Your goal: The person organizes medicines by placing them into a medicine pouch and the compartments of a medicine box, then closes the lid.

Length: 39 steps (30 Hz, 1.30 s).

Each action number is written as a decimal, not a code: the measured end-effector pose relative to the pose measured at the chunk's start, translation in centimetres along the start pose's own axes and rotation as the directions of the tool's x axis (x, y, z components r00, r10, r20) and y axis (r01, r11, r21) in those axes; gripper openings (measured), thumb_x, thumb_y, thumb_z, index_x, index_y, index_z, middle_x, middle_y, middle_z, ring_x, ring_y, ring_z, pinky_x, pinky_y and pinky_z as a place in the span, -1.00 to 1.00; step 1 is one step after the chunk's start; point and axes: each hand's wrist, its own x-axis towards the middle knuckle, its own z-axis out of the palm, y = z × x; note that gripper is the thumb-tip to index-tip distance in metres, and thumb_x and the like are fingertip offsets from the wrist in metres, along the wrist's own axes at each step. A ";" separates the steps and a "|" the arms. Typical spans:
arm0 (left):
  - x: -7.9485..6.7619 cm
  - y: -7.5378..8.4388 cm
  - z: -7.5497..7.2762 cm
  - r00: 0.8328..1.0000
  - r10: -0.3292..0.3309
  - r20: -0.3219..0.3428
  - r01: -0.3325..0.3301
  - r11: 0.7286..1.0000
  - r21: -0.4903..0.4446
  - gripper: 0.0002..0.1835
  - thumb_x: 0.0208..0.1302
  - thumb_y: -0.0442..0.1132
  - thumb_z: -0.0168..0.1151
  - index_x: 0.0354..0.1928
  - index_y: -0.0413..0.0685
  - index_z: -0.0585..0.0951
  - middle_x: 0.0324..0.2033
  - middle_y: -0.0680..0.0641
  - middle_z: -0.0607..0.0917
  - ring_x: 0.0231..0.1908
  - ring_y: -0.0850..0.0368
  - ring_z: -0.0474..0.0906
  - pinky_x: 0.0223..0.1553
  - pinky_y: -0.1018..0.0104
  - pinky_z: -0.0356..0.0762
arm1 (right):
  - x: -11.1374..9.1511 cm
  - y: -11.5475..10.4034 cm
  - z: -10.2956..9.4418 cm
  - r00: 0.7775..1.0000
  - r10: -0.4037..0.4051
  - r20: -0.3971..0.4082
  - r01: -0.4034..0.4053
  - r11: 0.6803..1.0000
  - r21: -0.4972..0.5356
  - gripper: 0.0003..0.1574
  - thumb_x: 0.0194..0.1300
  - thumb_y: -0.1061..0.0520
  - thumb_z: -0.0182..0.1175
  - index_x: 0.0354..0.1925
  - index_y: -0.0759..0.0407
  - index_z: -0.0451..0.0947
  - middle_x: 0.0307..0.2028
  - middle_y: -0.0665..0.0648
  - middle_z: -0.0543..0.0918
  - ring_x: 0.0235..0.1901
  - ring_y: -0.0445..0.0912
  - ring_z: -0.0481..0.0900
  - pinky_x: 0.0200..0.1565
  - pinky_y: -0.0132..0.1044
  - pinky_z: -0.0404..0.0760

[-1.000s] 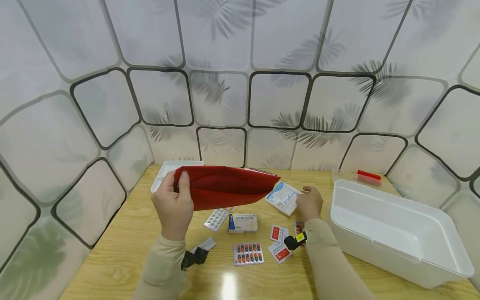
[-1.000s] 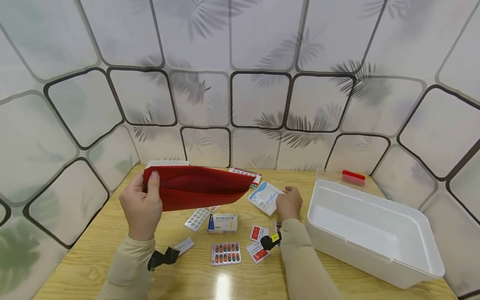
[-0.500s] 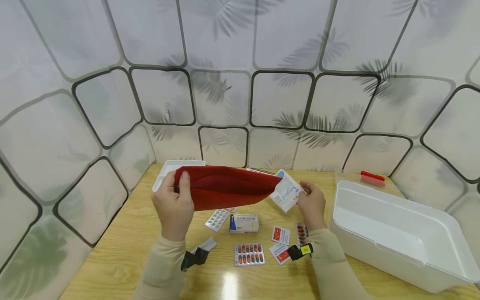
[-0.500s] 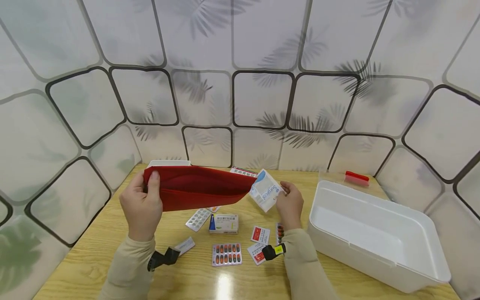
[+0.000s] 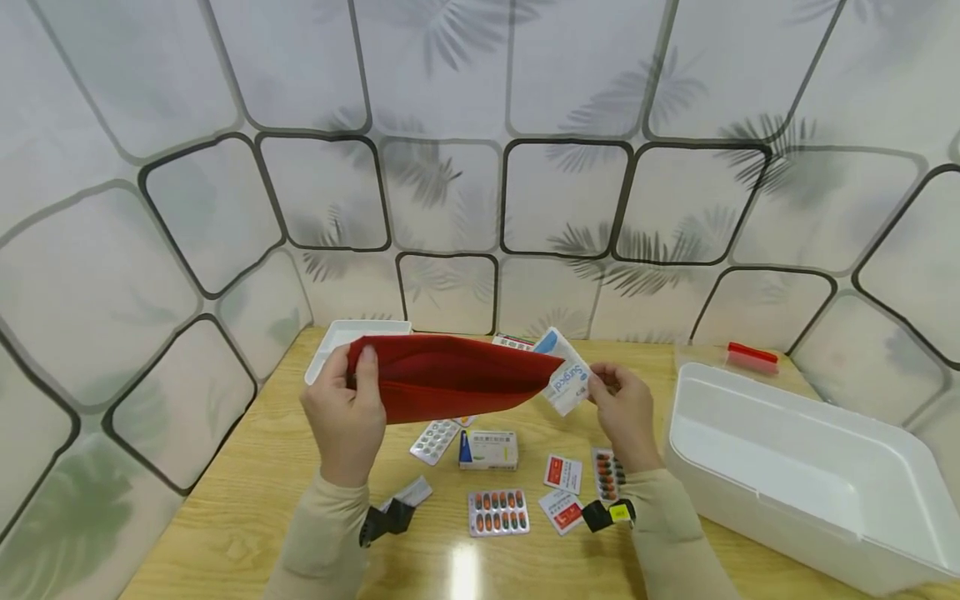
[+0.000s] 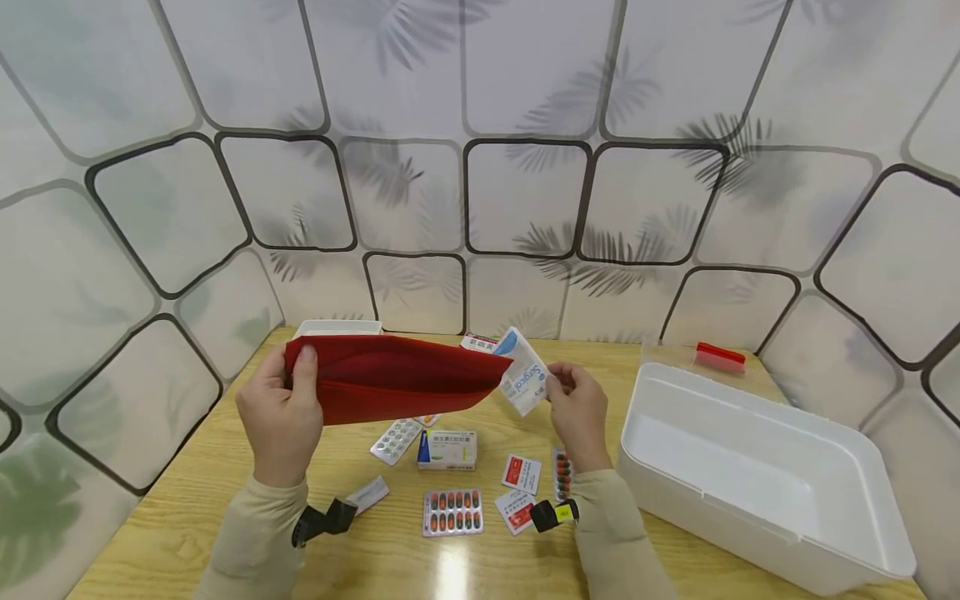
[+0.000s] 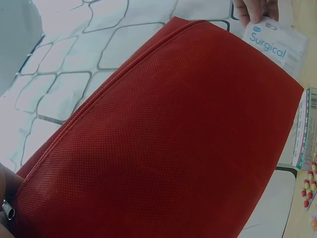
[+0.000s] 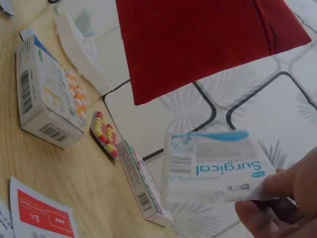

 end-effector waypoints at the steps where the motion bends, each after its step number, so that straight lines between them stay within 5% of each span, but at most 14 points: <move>1: -0.1 0.0 0.1 1.000 0.002 0.007 -0.002 1.000 -0.002 -0.78 0.39 -0.25 0.11 -0.30 -0.26 0.65 -0.46 -0.08 0.71 -0.50 0.15 0.60 -0.52 0.58 0.47 | 0.0 -0.1 -0.2 1.000 -0.018 -0.001 0.018 1.000 -0.008 -0.78 0.34 0.31 0.12 -0.08 0.43 0.54 -0.17 0.32 0.60 -0.19 0.02 0.59 -0.15 -0.25 0.64; 10: -0.9 0.1 1.0 0.997 0.026 0.074 -0.024 0.999 -0.023 -0.81 0.38 -0.30 0.11 -0.30 -0.27 0.65 -0.45 -0.10 0.71 -0.47 0.12 0.62 -0.46 0.59 0.51 | -0.1 -1.2 -0.9 0.992 -0.114 -0.052 0.111 0.991 -0.070 -0.82 0.34 0.23 0.18 -0.16 0.35 0.60 -0.22 0.24 0.66 -0.25 -0.07 0.62 -0.24 -0.47 0.60; 22: -1.5 1.0 1.4 0.989 0.092 0.112 -0.079 0.990 -0.120 -0.86 0.33 -0.38 0.14 -0.31 -0.28 0.66 -0.48 -0.10 0.71 -0.51 0.16 0.62 -0.48 0.54 0.54 | -1.8 -5.3 -2.3 0.976 -0.182 -0.117 0.205 0.952 0.228 -0.80 0.34 0.33 0.14 -0.15 0.50 0.51 -0.23 0.27 0.60 -0.27 -0.10 0.63 -0.18 -0.37 0.63; 34: -1.6 0.9 1.7 0.985 0.114 0.127 -0.099 0.988 -0.117 -0.88 0.32 -0.40 0.14 -0.29 -0.29 0.65 -0.46 -0.13 0.72 -0.51 0.10 0.64 -0.48 0.54 0.55 | -4.3 -8.8 -3.3 0.956 -0.240 -0.171 0.290 0.867 0.405 -0.80 0.29 0.35 0.19 -0.13 0.47 0.51 -0.20 0.30 0.56 -0.25 -0.01 0.62 -0.13 -0.28 0.63; 39: -1.6 0.9 1.7 0.985 0.116 0.129 -0.104 0.990 -0.099 -0.88 0.32 -0.40 0.15 -0.30 -0.28 0.65 -0.47 -0.12 0.72 -0.52 0.13 0.63 -0.50 0.57 0.52 | -5.6 -9.9 -3.2 0.952 -0.279 -0.128 0.307 0.842 0.443 -0.80 0.27 0.37 0.19 -0.13 0.46 0.50 -0.19 0.32 0.56 -0.23 0.01 0.63 -0.11 -0.25 0.62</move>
